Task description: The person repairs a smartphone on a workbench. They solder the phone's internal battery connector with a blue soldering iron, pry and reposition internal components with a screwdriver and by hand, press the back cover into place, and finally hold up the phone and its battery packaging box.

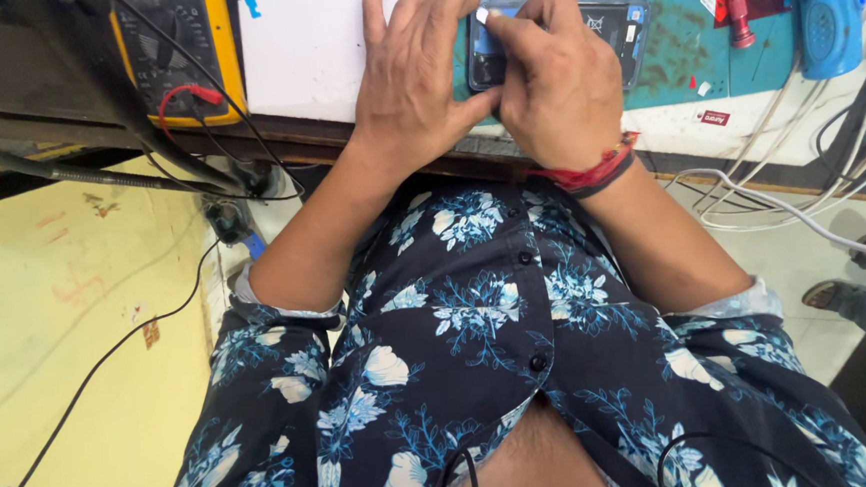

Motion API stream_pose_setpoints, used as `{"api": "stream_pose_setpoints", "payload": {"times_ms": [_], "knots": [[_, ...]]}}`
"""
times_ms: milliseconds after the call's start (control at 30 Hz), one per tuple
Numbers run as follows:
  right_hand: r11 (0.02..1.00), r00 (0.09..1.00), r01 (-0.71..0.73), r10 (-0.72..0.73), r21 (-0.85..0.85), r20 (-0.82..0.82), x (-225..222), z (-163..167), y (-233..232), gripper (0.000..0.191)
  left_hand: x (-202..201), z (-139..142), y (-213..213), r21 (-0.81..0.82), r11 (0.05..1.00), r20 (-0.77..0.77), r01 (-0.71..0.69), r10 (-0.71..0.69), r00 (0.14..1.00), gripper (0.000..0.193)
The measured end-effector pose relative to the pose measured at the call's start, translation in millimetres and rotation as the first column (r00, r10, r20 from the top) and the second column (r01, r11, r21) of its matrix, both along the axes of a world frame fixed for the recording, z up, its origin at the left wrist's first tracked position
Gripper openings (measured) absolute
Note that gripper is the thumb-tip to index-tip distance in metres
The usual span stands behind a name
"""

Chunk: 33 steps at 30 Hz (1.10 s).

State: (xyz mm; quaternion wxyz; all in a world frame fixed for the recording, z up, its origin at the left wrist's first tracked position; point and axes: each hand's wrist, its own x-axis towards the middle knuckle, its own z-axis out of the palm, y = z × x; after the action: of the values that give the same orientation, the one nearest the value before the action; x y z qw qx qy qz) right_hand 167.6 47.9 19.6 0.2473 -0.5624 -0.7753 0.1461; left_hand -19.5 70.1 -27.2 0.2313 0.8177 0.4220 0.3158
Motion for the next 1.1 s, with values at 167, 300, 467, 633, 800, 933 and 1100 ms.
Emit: {"api": "stream_pose_setpoints", "payload": {"times_ms": [167, 300, 467, 633, 800, 933, 1100], "knots": [[0.999, 1.000, 0.009, -0.010, -0.033, -0.010, 1.5, -0.4, 0.4, 0.028, 0.3, 0.4, 0.9, -0.034, 0.999, -0.004, 0.000, -0.001, 1.000, 0.108], [0.998, 0.999, -0.025, 0.024, -0.050, -0.022, 1.9, -1.0, 0.0, 0.025, -0.6, -1.0, 0.2, -0.009, 1.000, -0.027, 0.000, 0.000, 1.000, 0.107], [0.999, 0.999, 0.038, -0.038, -0.018, -0.010, 1.4, -2.3, -1.1, 0.030, 0.2, -1.8, -0.2, -0.013, 1.000, -0.037, -0.006, 0.006, 0.999, 0.104], [0.999, 1.000, -0.027, 0.026, -0.043, -0.012, 4.8, -2.0, 2.6, 0.028, -1.5, -1.2, -0.4, -0.009, 1.000, -0.039, 0.005, -0.006, 0.999, 0.109], [0.999, 0.999, 0.032, -0.032, -0.012, 0.025, 6.1, -0.4, 2.6, 0.037, -0.8, -2.0, -1.2, -0.016, 1.000, -0.045, 0.009, -0.009, 0.999, 0.109], [0.999, 0.998, -0.032, 0.034, -0.029, 0.056, 8.8, 2.4, 1.7, 0.034, -1.6, -1.2, -2.2, -0.019, 1.000, -0.052, 0.004, -0.005, 0.999, 0.112], [0.999, 0.996, -0.048, 0.047, 0.004, 0.071, 7.8, 4.9, -0.6, 0.037, -0.3, -0.4, -0.7, -0.037, 0.999, -0.037, 0.012, -0.013, 0.999, 0.110]]}}
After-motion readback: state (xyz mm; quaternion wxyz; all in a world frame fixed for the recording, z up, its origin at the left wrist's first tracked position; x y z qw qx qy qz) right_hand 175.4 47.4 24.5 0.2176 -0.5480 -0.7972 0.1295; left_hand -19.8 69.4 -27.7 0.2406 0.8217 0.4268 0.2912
